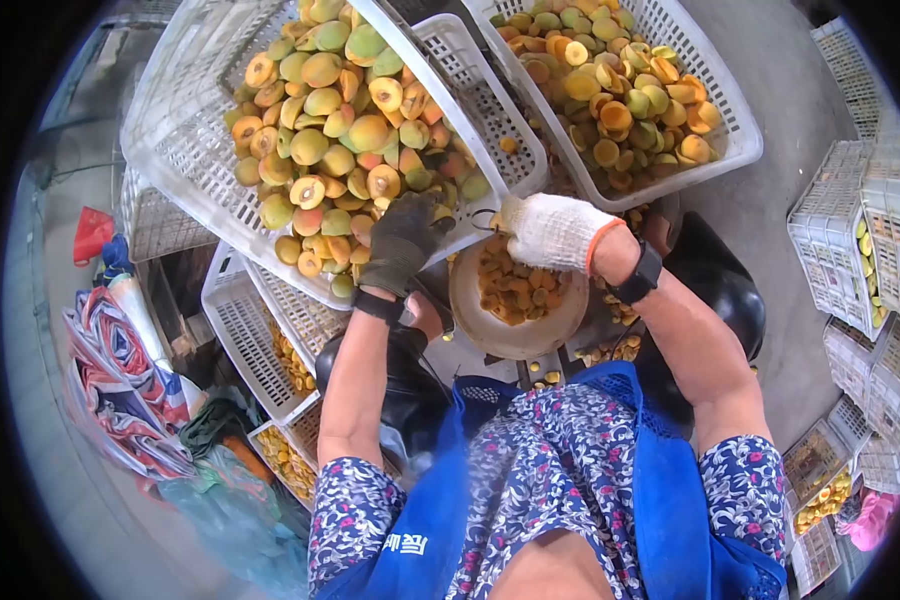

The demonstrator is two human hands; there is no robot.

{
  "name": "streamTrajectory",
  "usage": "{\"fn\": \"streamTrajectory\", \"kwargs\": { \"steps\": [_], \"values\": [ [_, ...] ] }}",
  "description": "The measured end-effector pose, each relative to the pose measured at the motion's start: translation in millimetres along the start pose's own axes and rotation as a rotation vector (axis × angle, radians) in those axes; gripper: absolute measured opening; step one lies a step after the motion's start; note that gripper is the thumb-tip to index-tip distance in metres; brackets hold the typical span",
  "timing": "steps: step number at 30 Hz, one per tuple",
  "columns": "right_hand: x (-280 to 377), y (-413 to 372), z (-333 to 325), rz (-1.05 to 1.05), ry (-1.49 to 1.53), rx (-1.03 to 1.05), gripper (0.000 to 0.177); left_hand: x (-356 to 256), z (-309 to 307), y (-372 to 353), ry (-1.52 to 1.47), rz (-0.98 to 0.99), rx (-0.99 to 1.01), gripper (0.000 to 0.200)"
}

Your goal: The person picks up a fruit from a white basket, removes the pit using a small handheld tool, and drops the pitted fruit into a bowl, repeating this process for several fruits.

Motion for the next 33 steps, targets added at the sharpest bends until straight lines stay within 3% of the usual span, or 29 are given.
{"fn": "streamTrajectory", "kwargs": {
  "steps": [2, 7, 10, 17, 19, 20, 22, 23, 25, 27, 28, 29, 33],
  "values": [
    [5.6, -7.0, -9.3, 0.005, 0.012, -0.041, 0.026, 4.6, 5.3, 3.3, 0.137, -0.051, 0.033, 0.035],
    [-2.9, -10.7, -5.4, -0.016, -0.042, -0.095, 0.024, -2.7, 3.7, 3.6, 0.393, 0.066, 0.127, 0.032],
    [-5.6, -11.6, -8.7, -0.015, -0.052, -0.121, 0.021, -12.9, -6.0, -8.1, 0.311, 0.224, 0.095, 0.034],
    [-0.9, -13.0, -16.6, -0.033, 0.019, -0.141, 0.022, -9.9, 2.1, 2.9, 0.369, 0.203, 0.289, 0.04],
    [-2.2, -13.1, -19.5, -0.012, 0.045, -0.14, 0.023, -16.8, -22.5, -8.6, 0.184, 0.309, 0.114, 0.047],
    [-4.0, -12.9, -20.6, 0.009, 0.071, -0.14, 0.024, -15.5, -24.2, -7.7, 0.189, 0.311, 0.117, 0.047],
    [0.5, -17.2, -27.8, -0.002, 0.116, -0.177, 0.026, 11.2, -19.7, -1.4, -0.574, 0.09, 0.251, 0.055],
    [1.2, -18.2, -33.0, -0.014, 0.154, -0.21, 0.029, 8.8, -24.8, -3.9, -0.574, 0.09, 0.247, 0.055],
    [-4.0, -7.3, -27.8, -0.065, 0.196, -0.277, 0.031, 3.7, -43.6, -16.5, -1.314, 0.171, 0.16, 0.063],
    [2.8, -5.7, -32.3, -0.123, 0.236, -0.337, 0.034, -9.2, -57.9, -29.3, -1.436, 0.225, 0.105, 0.064],
    [12.6, -10.7, -36.2, -0.134, 0.278, -0.338, 0.027, -14.2, -62.8, -32.2, -1.557, 0.281, 0.055, 0.066],
    [19.1, -12.9, -38.4, -0.145, 0.319, -0.338, 0.022, -12.5, -68.0, -32.4, -1.486, 0.317, -0.071, 0.067],
    [25.4, -12.1, -39.1, -0.236, 0.33, -0.514, 0.031, -20.1, -71.6, -38.1, -1.561, 0.356, -0.122, 0.068]
  ]
}}
Point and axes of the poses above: each hand's wrist, its own y-axis towards the middle knuckle, its own z-axis out of the palm, x = y × z, the point moved 9 cm from there along y, towards the middle knuckle, and after that the axes turned 14 degrees about x, right-handed, at the moved point
